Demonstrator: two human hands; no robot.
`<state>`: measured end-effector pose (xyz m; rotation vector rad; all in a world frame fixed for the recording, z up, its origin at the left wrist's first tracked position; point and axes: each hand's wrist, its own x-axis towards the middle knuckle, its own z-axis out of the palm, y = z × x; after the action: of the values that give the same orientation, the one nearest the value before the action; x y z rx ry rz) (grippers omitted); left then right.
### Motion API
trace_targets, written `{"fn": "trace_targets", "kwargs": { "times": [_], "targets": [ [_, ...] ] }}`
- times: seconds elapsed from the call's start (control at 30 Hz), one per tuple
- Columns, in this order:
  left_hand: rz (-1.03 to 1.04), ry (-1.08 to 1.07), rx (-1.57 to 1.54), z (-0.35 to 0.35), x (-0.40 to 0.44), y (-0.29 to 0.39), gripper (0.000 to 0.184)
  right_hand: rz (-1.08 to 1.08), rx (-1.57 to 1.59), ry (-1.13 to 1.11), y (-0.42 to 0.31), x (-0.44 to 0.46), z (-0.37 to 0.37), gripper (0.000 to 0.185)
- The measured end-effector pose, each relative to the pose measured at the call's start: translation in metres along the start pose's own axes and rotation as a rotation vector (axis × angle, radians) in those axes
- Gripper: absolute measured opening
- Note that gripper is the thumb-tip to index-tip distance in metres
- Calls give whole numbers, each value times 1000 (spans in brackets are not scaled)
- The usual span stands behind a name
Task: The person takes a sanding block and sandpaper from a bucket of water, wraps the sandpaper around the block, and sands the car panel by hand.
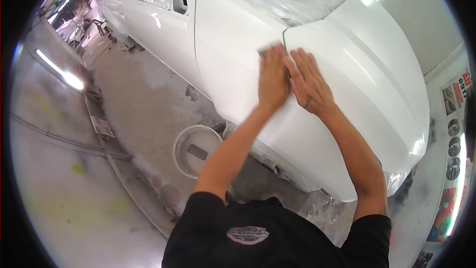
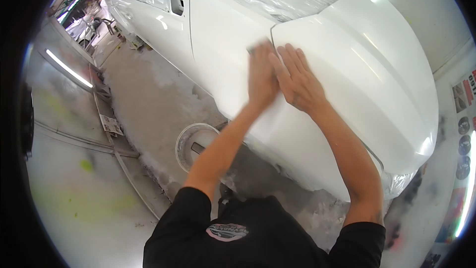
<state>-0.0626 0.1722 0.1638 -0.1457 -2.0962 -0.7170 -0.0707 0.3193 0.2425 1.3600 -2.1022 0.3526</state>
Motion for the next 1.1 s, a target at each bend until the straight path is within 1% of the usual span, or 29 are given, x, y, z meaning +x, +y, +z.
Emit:
{"fn": "trace_targets", "kwargs": {
  "times": [0.07,0.13,0.17,0.2,0.3,0.33,0.37,0.4,0.43,0.47,0.5,0.53,0.57,0.67,0.7,0.73,0.8,0.9,1.0,1.03,1.1],
  "targets": [
    [80,-144,5,-16,-12,-3,61,-3,-14,0,4,4,1,62],
    [123,-82,55,-15,35,-64,57,-23,-34,-8,5,1,4,63],
    [17,89,65,-28,75,-83,52,-22,-39,-8,4,0,5,63],
    [-93,262,72,-38,100,-88,48,-22,-47,-10,3,0,6,64],
    [-136,277,54,-28,93,-72,48,-21,-46,-7,7,-1,6,63],
    [-101,215,40,-15,63,-53,51,-18,-40,-6,7,-1,7,63],
    [-27,103,63,-1,25,-40,54,-9,-16,1,5,0,6,63],
    [12,15,8,-7,-10,-3,54,2,6,7,3,1,4,64],
    [21,-18,-13,-11,-15,-1,54,8,23,9,4,2,2,64],
    [29,-48,-36,-15,-16,-3,53,5,-6,9,6,2,3,64],
    [36,-33,-23,-20,-3,-12,52,-2,-26,2,6,1,4,63],
    [47,-21,-3,-24,22,-25,51,-8,-43,1,5,1,7,63],
    [43,27,-49,-32,45,-25,50,-6,-30,3,3,2,8,63],
    [-62,114,-46,-19,47,-6,49,14,-5,33,1,1,2,60],
    [-55,71,-43,-13,28,0,52,25,8,58,0,1,3,59],
    [-2,19,-27,-2,3,6,56,29,26,84,0,3,4,58],
    [1,-49,-43,-1,-10,20,59,40,57,135,0,6,4,55],
    [31,-63,-62,-16,25,17,59,80,90,176,1,3,2,51],
    [-62,18,-47,-5,24,34,60,109,121,223,1,4,3,48],
    [-53,-29,20,-6,15,42,63,116,132,236,2,3,2,48],
    [17,-60,157,-6,14,33,65,115,160,240,2,2,0,47]
  ]
}}
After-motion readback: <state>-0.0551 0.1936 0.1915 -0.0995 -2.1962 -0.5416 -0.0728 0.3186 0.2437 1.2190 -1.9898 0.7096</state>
